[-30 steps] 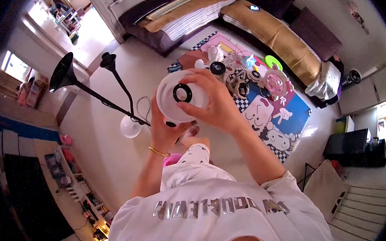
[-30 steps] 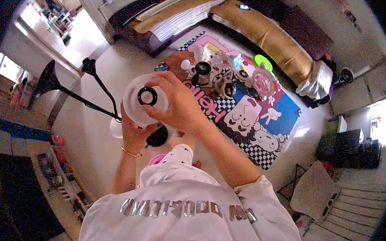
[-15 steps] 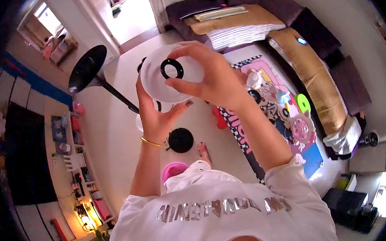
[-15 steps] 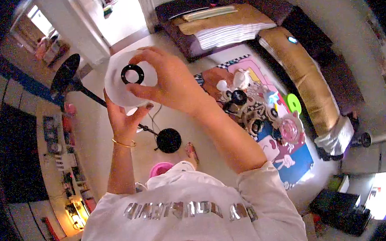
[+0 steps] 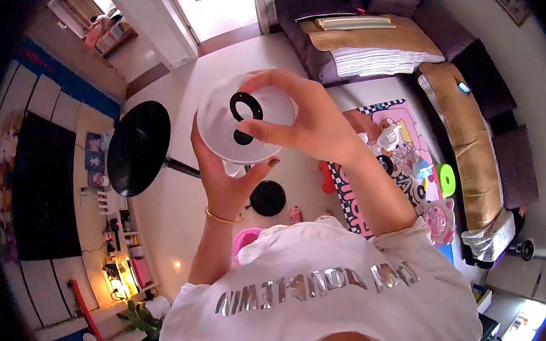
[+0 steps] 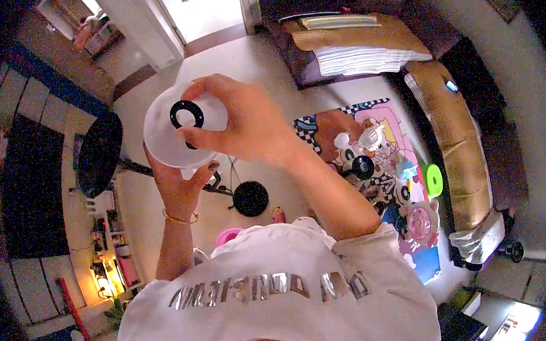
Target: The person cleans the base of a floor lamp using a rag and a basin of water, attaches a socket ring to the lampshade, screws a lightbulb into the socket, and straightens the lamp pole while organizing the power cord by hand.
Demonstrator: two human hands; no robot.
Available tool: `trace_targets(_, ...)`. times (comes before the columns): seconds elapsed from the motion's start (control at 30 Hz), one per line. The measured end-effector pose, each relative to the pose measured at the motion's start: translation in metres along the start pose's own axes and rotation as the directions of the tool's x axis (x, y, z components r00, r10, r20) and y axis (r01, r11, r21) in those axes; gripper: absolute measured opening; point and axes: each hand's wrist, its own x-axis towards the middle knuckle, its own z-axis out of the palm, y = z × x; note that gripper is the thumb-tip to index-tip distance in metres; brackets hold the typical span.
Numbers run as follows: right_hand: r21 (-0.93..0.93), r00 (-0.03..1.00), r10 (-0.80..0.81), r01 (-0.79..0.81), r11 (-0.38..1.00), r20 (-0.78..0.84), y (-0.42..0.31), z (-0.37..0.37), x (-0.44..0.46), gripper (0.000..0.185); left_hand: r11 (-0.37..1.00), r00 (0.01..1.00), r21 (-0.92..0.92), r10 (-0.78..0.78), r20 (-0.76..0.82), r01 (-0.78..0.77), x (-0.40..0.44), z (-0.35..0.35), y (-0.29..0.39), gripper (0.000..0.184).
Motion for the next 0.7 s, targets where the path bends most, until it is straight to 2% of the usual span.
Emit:
trace_targets(0.07,0.032,1.000,-0.008,0.007,0.999,0.027,0.007,0.002,0.006,0.039,0.997,0.996,-0.037,-0.074,-0.049,0.072,-0.001,0.000,-0.001,0.111)
trace_targets(0.17,0.059,0.997,-0.007,0.002,0.998,0.081,0.015,0.000,0.016,0.040,0.997,0.994,-0.031,-0.078,-0.082,0.075,0.004,0.001,-0.005,0.111)
trace_targets(0.3,0.077,0.992,-0.073,0.065,0.995,0.106,0.028,-0.001,0.027,0.041,0.976,0.989,0.214,0.000,-0.145,0.031,0.004,0.004,-0.014,0.112)
trace_targets(0.5,0.063,0.970,-0.097,0.085,0.994,0.222,0.040,-0.004,0.034,0.040,0.980,0.978,0.157,-0.092,-0.189,0.123,-0.003,0.010,-0.015,0.113)
trace_targets(0.6,0.042,0.957,-0.028,0.017,0.999,0.287,0.040,-0.006,0.033,0.041,0.966,0.979,0.235,-0.064,-0.192,0.109,-0.006,0.010,-0.017,0.112)
trace_targets(0.7,0.051,0.952,-0.051,0.038,0.998,0.301,0.043,-0.005,0.035,0.042,0.954,0.975,0.265,-0.082,-0.208,0.137,-0.008,0.013,-0.017,0.113)
